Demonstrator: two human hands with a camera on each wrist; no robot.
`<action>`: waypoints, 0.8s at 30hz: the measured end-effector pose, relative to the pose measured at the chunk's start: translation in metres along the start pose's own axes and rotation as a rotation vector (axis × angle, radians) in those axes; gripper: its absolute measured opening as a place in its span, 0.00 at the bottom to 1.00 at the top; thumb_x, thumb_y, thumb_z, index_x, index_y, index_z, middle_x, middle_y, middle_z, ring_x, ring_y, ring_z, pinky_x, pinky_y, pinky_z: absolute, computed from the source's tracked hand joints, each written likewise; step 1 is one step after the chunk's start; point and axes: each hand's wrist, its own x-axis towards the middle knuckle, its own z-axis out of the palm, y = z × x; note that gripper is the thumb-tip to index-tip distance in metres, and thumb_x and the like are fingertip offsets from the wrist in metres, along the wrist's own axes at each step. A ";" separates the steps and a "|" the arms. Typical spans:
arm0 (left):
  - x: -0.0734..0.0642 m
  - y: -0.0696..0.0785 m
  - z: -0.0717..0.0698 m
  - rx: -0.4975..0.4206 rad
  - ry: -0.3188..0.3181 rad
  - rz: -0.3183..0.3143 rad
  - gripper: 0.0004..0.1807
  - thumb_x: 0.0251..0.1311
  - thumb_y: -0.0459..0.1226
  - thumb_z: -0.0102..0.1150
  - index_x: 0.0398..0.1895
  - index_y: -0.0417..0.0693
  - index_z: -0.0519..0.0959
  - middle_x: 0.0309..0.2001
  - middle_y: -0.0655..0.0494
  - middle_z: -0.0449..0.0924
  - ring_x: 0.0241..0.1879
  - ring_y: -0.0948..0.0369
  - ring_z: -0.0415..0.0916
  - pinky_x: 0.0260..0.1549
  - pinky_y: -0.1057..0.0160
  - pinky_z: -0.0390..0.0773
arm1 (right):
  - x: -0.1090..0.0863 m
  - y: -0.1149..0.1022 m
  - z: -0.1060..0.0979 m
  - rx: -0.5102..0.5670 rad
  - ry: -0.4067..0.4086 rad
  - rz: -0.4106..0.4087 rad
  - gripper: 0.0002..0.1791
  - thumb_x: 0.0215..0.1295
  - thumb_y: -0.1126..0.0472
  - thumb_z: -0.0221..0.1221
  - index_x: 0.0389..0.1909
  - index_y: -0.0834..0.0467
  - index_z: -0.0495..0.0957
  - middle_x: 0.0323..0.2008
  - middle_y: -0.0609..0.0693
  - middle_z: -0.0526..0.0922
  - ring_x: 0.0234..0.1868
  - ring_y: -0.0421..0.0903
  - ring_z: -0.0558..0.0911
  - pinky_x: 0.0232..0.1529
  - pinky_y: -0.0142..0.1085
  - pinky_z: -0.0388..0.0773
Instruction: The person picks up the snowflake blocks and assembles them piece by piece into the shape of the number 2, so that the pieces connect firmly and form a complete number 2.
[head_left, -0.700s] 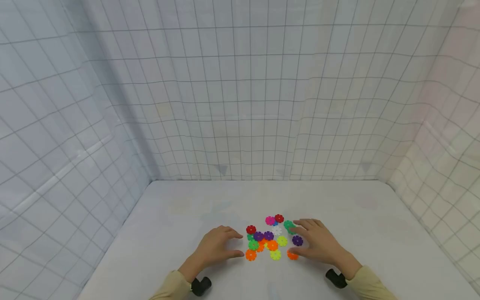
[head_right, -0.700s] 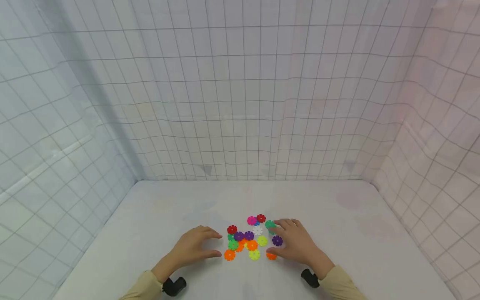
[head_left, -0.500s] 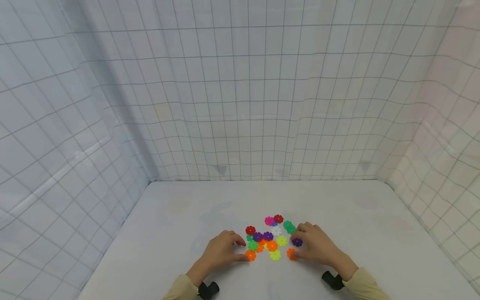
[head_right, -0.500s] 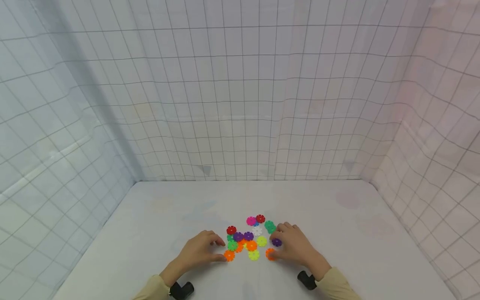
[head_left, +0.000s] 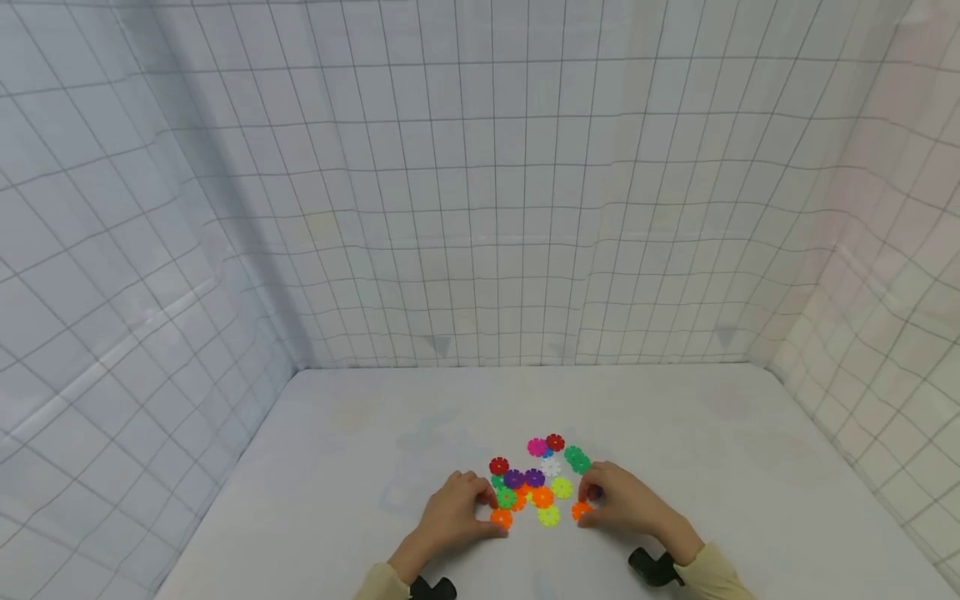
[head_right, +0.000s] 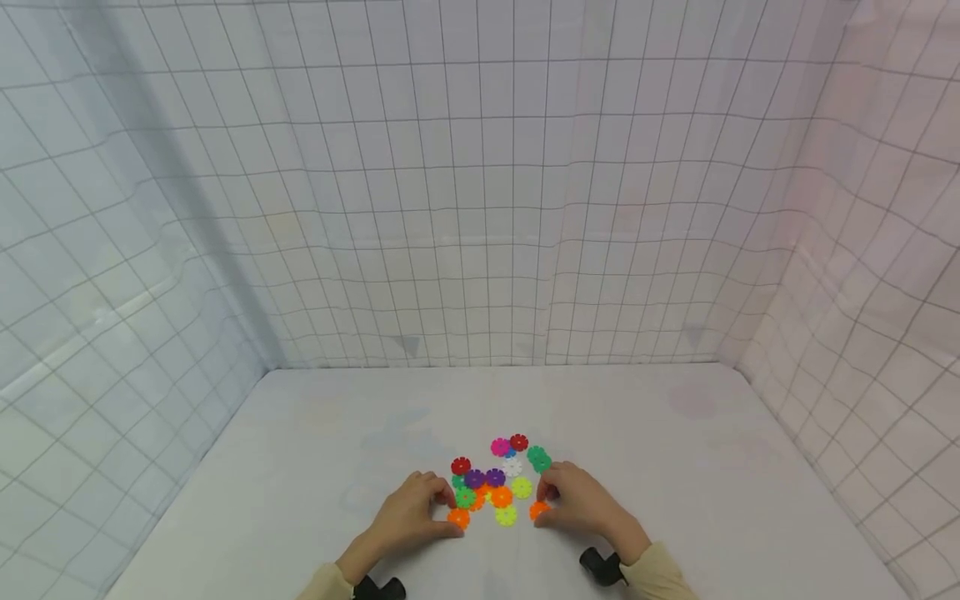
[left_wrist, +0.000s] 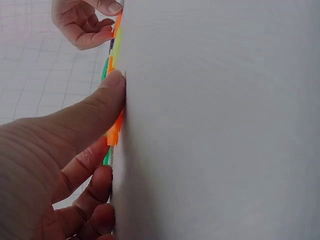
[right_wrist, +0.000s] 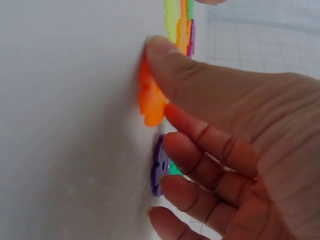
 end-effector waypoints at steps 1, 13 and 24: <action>0.000 0.000 0.001 -0.017 0.002 -0.001 0.20 0.40 0.57 0.73 0.29 0.58 0.76 0.28 0.70 0.66 0.31 0.67 0.60 0.28 0.69 0.68 | 0.000 0.000 0.000 0.014 -0.005 0.011 0.14 0.46 0.52 0.74 0.27 0.49 0.76 0.27 0.40 0.70 0.30 0.39 0.69 0.32 0.32 0.71; -0.003 -0.013 0.004 -0.405 0.082 0.015 0.13 0.49 0.46 0.72 0.31 0.53 0.77 0.25 0.67 0.74 0.22 0.68 0.68 0.23 0.69 0.71 | 0.000 -0.002 0.003 0.178 -0.037 0.052 0.14 0.53 0.59 0.70 0.32 0.52 0.73 0.25 0.41 0.73 0.27 0.41 0.71 0.29 0.32 0.72; 0.017 0.011 -0.035 -0.731 0.097 -0.081 0.09 0.56 0.39 0.67 0.32 0.40 0.81 0.27 0.50 0.82 0.27 0.50 0.78 0.25 0.58 0.79 | 0.012 -0.018 -0.018 0.318 0.180 -0.135 0.08 0.60 0.63 0.65 0.36 0.55 0.75 0.27 0.43 0.77 0.23 0.41 0.75 0.24 0.31 0.76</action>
